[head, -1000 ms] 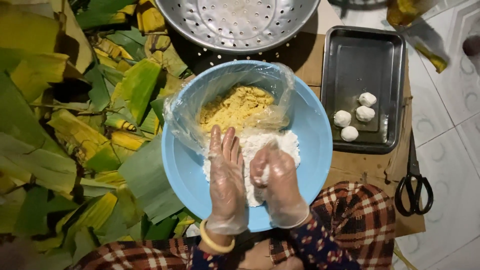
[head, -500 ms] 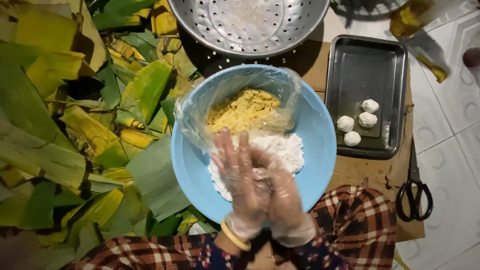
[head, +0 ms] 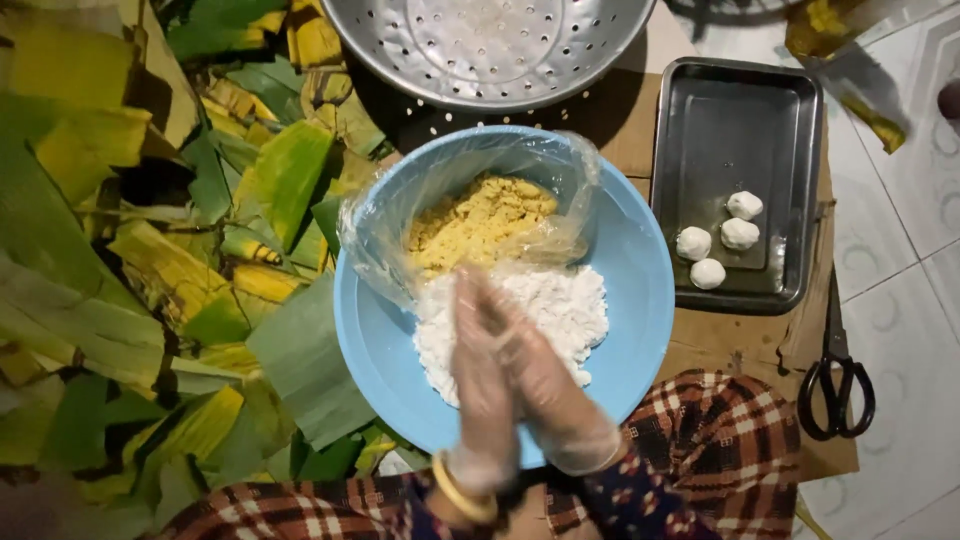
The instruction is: Forming filled dough balls by hand and placing them on a metal tray.
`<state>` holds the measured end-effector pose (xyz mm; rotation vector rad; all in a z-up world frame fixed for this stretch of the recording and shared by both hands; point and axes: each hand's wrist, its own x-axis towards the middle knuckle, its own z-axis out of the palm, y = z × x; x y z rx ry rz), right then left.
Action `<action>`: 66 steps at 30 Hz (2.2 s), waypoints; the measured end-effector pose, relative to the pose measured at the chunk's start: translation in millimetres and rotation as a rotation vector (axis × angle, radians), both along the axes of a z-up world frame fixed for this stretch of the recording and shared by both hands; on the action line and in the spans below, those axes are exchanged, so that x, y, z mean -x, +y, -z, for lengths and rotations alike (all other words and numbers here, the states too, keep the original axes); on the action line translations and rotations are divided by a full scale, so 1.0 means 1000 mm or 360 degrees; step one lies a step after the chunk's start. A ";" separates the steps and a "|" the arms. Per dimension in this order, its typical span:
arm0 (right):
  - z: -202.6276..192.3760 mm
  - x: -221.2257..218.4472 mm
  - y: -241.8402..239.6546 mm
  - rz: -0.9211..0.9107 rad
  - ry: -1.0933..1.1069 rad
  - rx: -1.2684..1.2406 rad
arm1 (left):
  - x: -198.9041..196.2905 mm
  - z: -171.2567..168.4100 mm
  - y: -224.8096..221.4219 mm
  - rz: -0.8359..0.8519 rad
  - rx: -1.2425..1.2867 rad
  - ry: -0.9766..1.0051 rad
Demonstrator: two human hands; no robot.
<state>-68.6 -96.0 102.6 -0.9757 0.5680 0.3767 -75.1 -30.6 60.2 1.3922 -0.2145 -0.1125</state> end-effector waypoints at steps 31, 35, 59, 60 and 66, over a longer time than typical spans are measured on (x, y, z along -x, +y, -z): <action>0.091 0.030 -0.089 -0.0663 -0.0593 0.2062 | -0.023 0.046 0.020 0.0225 0.1173 0.1437; 0.049 0.025 -0.091 -0.0478 -0.0667 0.1795 | -0.023 0.056 0.020 0.0194 0.1117 0.1471; 0.093 0.029 -0.075 -0.1023 -0.0445 0.2563 | -0.021 0.042 0.013 -0.0243 0.0553 0.1614; 0.092 0.030 -0.075 -0.1053 -0.0436 0.2517 | -0.020 0.049 0.017 -0.0292 0.0522 0.1618; 0.076 0.024 -0.056 -0.1251 -0.0436 0.2374 | -0.024 0.055 0.017 -0.0451 0.0666 0.1525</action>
